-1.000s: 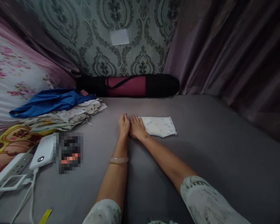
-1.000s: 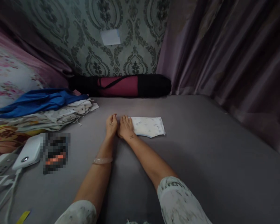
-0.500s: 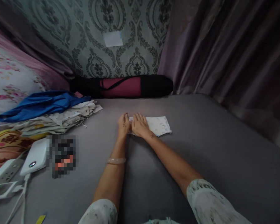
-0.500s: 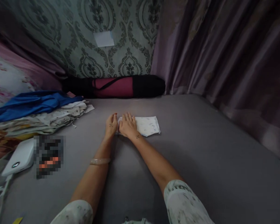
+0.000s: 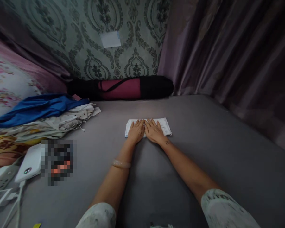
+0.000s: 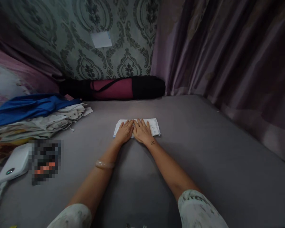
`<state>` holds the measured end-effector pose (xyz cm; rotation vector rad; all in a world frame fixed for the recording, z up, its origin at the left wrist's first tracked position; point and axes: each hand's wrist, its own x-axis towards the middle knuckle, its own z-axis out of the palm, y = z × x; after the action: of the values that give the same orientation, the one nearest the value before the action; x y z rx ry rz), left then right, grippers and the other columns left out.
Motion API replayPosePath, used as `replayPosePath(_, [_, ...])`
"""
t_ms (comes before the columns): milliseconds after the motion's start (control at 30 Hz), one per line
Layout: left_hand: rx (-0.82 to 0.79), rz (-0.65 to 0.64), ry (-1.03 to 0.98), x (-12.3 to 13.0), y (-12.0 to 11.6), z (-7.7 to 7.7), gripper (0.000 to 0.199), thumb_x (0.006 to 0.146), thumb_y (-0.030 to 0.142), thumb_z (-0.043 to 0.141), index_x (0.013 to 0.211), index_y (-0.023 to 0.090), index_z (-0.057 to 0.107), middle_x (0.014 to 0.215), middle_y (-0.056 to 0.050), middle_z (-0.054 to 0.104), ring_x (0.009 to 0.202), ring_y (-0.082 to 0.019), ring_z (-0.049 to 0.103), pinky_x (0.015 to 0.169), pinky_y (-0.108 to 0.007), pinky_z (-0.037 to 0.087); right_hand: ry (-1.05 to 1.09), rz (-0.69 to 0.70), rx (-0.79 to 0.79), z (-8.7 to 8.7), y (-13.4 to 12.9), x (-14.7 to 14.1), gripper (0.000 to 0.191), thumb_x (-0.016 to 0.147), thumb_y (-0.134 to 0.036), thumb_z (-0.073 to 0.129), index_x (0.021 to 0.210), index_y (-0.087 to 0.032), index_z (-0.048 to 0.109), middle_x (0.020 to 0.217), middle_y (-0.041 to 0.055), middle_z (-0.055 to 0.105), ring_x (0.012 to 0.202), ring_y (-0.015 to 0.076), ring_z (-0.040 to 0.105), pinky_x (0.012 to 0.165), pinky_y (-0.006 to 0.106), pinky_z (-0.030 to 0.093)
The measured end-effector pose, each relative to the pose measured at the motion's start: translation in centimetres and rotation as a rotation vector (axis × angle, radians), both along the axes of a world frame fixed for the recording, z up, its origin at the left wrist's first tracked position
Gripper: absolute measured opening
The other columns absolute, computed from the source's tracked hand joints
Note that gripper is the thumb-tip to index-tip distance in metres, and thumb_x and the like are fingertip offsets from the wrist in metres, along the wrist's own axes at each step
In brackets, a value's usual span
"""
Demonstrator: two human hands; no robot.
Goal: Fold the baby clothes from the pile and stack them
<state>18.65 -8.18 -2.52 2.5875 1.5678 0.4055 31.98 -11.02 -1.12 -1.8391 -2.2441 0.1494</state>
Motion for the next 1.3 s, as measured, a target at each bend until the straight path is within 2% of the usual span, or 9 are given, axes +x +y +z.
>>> replayPosePath(100, [0.001,0.017,0.02,0.0,0.0,0.1,0.048,0.1,0.027,0.025,0.143,0.013,0.039,0.147,-0.011,0.044,0.139,-0.024,0.035,0.116,-0.045,0.022,0.003,0.003,-0.015,0.2,0.1,0.1,0.054,0.098,-0.031,0.025,0.149,-0.016,0.033,0.155,0.0094,0.031,0.144,0.0254,0.021,0.116,0.05,0.012])
replayPosePath(267, [0.122,0.094,0.054,0.2,-0.3,0.7,0.052,0.1,0.037,0.024,0.143,0.012,0.042,0.151,-0.012,0.038,0.143,-0.026,0.027,0.118,-0.046,0.015,-0.001,-0.072,0.044,0.4,0.1,0.8,0.054,0.098,-0.03,0.026,0.149,-0.013,0.031,0.155,0.0116,0.031,0.144,0.0261,0.019,0.116,0.05,0.009])
replayPosePath(433, [0.029,0.117,0.121,0.2,-0.3,0.4,0.054,0.1,0.039,0.021,0.143,0.014,0.043,0.148,-0.012,0.042,0.14,-0.027,0.033,0.116,-0.047,0.018,-0.012,-0.096,-0.015,-0.1,0.2,1.1,0.054,0.098,-0.032,0.025,0.147,-0.012,0.035,0.154,0.0116,0.032,0.142,0.0267,0.024,0.115,0.051,0.013])
replayPosePath(567, [0.05,0.14,0.119,0.2,-0.2,0.3,0.056,0.1,0.041,0.019,0.143,0.013,0.043,0.148,-0.012,0.043,0.14,-0.027,0.033,0.116,-0.047,0.018,0.003,-0.1,-0.018,0.0,0.3,1.2,0.054,0.098,-0.032,0.024,0.147,-0.011,0.036,0.154,0.0115,0.033,0.142,0.027,0.025,0.115,0.051,0.014])
replayPosePath(667, [0.094,0.215,0.102,0.0,-0.2,0.5,0.06,0.1,0.042,0.016,0.143,0.01,0.042,0.15,-0.013,0.04,0.142,-0.027,0.028,0.117,-0.047,0.013,-0.014,-0.169,0.018,0.0,0.4,1.6,0.057,0.098,-0.033,0.023,0.146,-0.005,0.035,0.153,0.0151,0.032,0.143,0.0276,0.023,0.116,0.049,0.011])
replayPosePath(767, [0.045,0.259,0.11,-0.3,-0.2,0.5,0.06,0.099,0.041,0.018,0.143,0.007,0.041,0.15,-0.015,0.039,0.142,-0.029,0.027,0.117,-0.048,0.014,-0.033,-0.225,-0.002,-0.2,0.5,1.9,0.06,0.098,-0.034,0.024,0.145,0.001,0.033,0.153,0.0182,0.031,0.143,0.0282,0.022,0.116,0.046,0.01])
replayPosePath(933, [0.006,0.278,0.109,-0.3,-0.3,0.5,0.061,0.098,0.041,0.019,0.143,0.006,0.041,0.149,-0.015,0.04,0.141,-0.03,0.029,0.117,-0.047,0.017,-0.028,-0.229,-0.033,-0.4,0.6,2.0,0.061,0.098,-0.036,0.023,0.145,0.001,0.034,0.153,0.0172,0.032,0.143,0.0274,0.023,0.116,0.045,0.011])
replayPosePath(1100, [0.136,0.449,0.047,-0.9,-0.2,0.4,0.063,0.098,0.041,0.018,0.146,0.003,0.035,0.154,-0.017,0.029,0.145,-0.031,0.02,0.118,-0.05,0.01,-0.03,-0.362,0.082,-0.6,0.8,2.7,0.063,0.098,-0.039,0.023,0.145,0.002,0.032,0.153,0.0189,0.03,0.143,0.0299,0.02,0.116,0.047,0.008])
replayPosePath(1300, [-0.026,0.503,0.037,-1.8,0.3,-0.3,0.065,0.096,0.042,0.019,0.145,0.003,0.035,0.15,-0.02,0.036,0.142,-0.034,0.026,0.116,-0.053,0.016,0.008,-0.422,-0.035,-1.2,1.1,3.6,0.066,0.098,-0.044,0.022,0.145,0.002,0.033,0.154,0.0208,0.027,0.142,0.0331,0.021,0.113,0.05,0.017])
